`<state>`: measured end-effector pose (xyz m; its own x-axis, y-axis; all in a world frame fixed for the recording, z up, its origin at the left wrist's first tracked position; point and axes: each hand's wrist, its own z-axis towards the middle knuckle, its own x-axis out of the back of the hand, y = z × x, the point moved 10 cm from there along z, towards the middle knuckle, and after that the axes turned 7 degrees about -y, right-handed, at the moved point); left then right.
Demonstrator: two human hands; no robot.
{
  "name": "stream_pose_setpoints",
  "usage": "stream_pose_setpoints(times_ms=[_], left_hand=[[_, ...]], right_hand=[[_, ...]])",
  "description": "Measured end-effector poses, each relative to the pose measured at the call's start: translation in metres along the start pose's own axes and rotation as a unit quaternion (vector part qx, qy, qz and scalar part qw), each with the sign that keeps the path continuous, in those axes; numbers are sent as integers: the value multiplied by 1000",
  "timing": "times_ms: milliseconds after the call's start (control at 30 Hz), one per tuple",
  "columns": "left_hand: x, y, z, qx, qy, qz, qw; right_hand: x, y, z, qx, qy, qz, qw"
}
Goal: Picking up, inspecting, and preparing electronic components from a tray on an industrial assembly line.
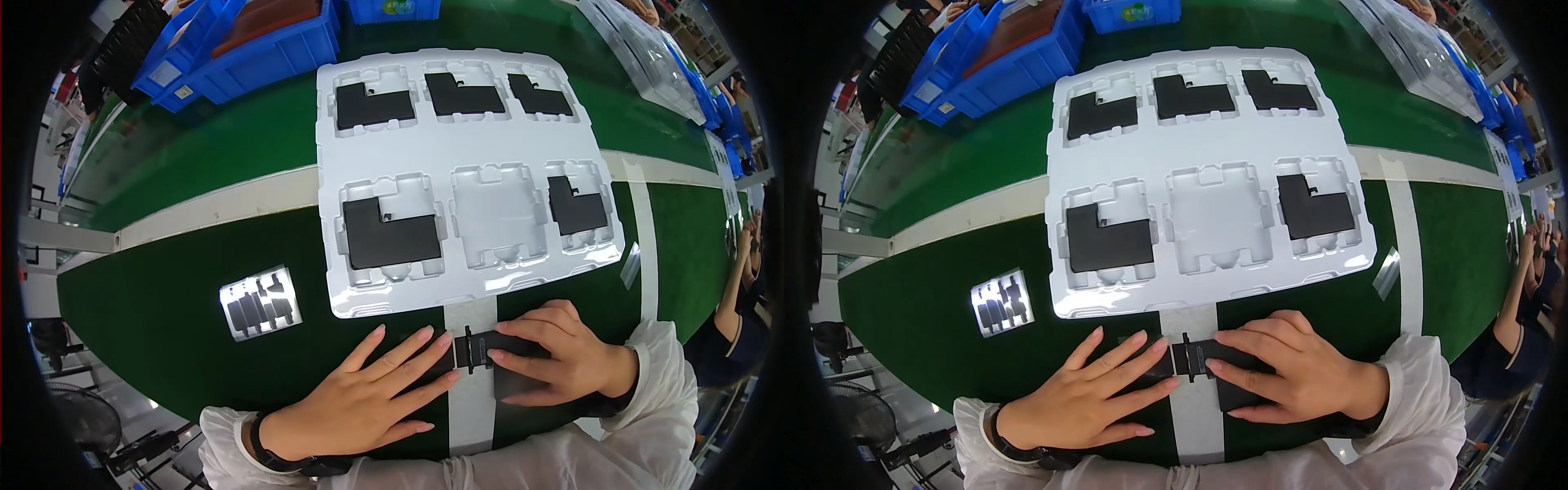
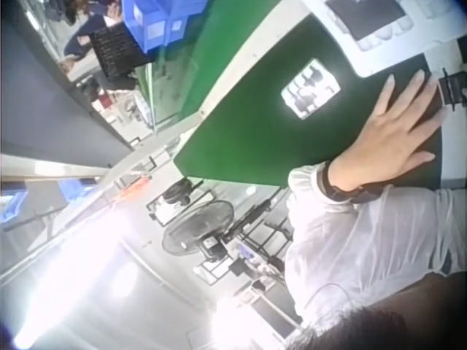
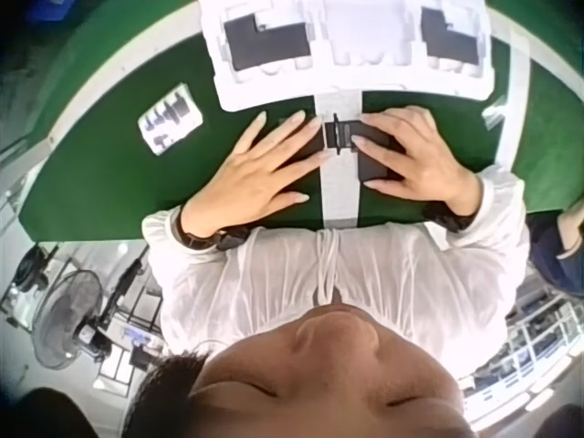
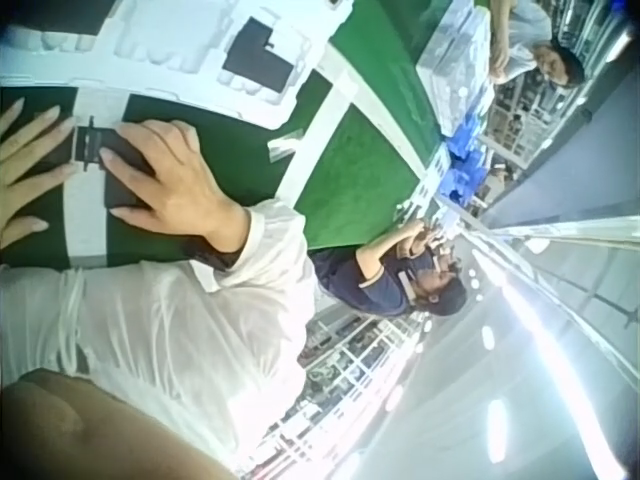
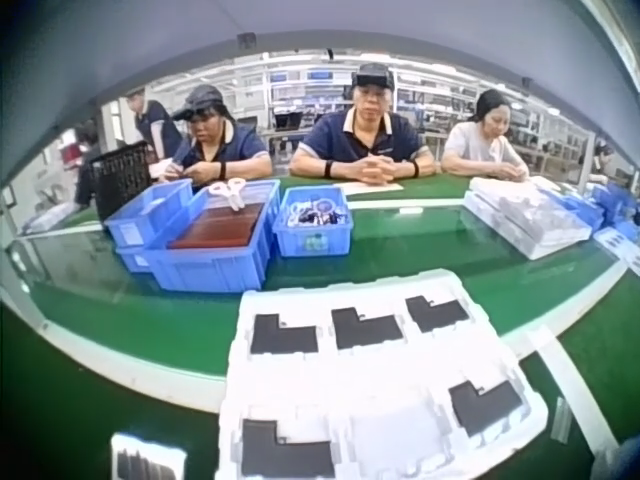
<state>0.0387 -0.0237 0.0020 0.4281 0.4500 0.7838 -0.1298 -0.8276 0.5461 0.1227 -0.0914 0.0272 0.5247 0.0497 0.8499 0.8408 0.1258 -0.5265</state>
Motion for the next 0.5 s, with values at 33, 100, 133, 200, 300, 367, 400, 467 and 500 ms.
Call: stream_pose_setpoints(times_ms=[33,100,133,200,300,367,400,467,500], left_hand=[[0,1,-2,3,-1,0,1000],[2,3,-5,11,4,0,1000],[1,3,-4,10,2,-2,1000],[2,2,-4,12,8,0,1000],[2,2,-3,12,7,-1,1000],[2,1,-2,11,7,-3,1000],[2,1,-2,11,7,-6,1000],[2,1,-2,11,6,-7,1000],[2,1,-2,10,5,-7,1000]], right_hand=[[0,-1,0,2,0,2,1000],[1,-4,2,10,1,3,1000],[1,-3,1,8,1,5,1000],[1,-4,1,10,-2,-2,1000],[0,-3,1,9,1,-1,1000],[1,-2,0,9,3,0,1000],[1,-2,0,9,4,0,1000],[1,-2,0,9,4,0,1000],[1,-3,1,8,4,-1,1000]])
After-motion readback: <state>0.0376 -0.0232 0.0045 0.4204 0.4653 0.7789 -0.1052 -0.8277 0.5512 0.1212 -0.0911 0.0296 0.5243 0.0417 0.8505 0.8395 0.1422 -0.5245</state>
